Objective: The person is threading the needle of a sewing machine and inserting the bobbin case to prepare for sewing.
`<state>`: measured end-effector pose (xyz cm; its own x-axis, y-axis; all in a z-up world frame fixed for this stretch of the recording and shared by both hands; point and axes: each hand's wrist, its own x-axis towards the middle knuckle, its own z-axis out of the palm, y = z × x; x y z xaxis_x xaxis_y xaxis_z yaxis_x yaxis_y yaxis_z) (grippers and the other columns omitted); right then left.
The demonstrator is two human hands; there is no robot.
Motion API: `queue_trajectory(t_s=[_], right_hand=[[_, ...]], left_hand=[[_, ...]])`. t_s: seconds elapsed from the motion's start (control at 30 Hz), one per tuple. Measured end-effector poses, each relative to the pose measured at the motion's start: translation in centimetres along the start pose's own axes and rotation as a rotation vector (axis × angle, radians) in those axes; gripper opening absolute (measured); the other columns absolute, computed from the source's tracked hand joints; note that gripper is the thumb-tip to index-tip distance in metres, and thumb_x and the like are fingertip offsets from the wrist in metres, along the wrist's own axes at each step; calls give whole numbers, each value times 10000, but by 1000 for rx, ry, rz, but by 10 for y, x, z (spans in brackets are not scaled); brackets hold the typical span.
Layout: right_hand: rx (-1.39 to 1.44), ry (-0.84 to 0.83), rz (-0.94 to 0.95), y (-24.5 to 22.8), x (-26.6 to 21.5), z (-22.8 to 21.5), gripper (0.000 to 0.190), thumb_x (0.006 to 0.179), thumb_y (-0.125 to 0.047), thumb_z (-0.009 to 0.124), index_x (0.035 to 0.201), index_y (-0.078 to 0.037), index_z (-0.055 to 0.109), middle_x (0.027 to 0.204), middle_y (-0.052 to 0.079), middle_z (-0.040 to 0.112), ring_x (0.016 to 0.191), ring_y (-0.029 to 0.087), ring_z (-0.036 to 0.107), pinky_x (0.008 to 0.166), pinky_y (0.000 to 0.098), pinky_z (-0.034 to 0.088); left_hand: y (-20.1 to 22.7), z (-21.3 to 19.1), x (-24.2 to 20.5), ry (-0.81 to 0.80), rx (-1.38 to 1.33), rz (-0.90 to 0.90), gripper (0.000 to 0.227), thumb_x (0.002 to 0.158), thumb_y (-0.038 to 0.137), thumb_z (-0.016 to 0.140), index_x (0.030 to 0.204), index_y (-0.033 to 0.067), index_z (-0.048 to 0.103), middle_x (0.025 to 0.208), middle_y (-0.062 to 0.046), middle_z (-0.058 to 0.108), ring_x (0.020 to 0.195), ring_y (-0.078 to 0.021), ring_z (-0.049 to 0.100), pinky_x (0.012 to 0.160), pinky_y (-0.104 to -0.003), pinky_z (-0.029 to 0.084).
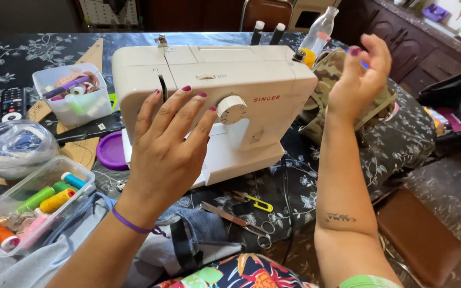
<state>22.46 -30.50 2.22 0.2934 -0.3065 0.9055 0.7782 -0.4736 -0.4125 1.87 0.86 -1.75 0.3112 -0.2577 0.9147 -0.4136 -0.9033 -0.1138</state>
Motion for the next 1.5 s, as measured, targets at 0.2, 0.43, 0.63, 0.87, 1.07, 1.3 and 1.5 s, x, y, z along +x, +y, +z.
queue_trajectory(t_s=[0.2, 0.43, 0.63, 0.87, 1.07, 1.3, 1.5], right_hand=[[-36, -683, 310, -2, 23, 14, 232, 1033, -316, 692, 1206, -182, 767, 1609, 114, 560, 1494, 312, 527, 1222, 541, 435], [38, -968, 157, 7, 41, 8, 298, 1091, -312, 695, 1237, -65, 775, 1348, 101, 740, 1304, 197, 652, 1082, 364, 502], [109, -1035, -15, 18, 46, 12, 293, 1136, -293, 654, 1161, -22, 762, 1241, 103, 750, 1268, 232, 676, 1181, 428, 468], [22, -1032, -36, 21, 47, 16, 191, 1089, -236, 657, 1126, -106, 792, 1230, 37, 780, 1225, 185, 707, 1307, 602, 224], [29, -919, -121, 8, 42, 17, 346, 1182, -368, 586, 1233, -66, 746, 1247, 126, 726, 1008, 228, 669, 811, 350, 586], [561, -676, 267, -79, 18, 6, 247, 1120, -224, 490, 1270, -52, 587, 1061, 202, 730, 869, 270, 715, 773, 351, 647], [263, -1072, -241, -164, -63, -21, 299, 1140, -254, 528, 1336, -43, 609, 1039, 109, 737, 847, 237, 744, 774, 353, 613]], left_hand=[[-1, 1, 0, -5, -4, 3, 187, 1089, 66, 658, 1231, 93, 777, 1348, -139, 760, 1343, -362, 667, 1220, -534, 372], [-2, -1, 1, -12, -49, -9, 177, 1086, 66, 662, 1212, 82, 786, 1345, -140, 752, 1342, -363, 659, 1216, -527, 363], [-1, 2, 1, -17, -16, -2, 178, 1071, 66, 664, 1191, 93, 792, 1356, -124, 760, 1368, -360, 650, 1226, -526, 347], [0, 2, 1, -14, -28, -13, 150, 1085, 98, 671, 1185, 98, 783, 1358, -108, 752, 1365, -354, 647, 1231, -522, 332], [-2, 1, -2, -47, -64, -17, 175, 1024, 81, 728, 1190, 90, 780, 1380, -137, 736, 1389, -376, 621, 1250, -546, 318], [9, -17, 4, 22, -355, -90, 164, 1048, 85, 688, 1194, 32, 739, 1324, -194, 723, 1237, -403, 680, 1039, -543, 508], [36, -33, 7, -316, -1222, -693, 359, 1018, 337, 627, 1236, 68, 718, 1055, -41, 814, 890, -122, 817, 730, -279, 681]])
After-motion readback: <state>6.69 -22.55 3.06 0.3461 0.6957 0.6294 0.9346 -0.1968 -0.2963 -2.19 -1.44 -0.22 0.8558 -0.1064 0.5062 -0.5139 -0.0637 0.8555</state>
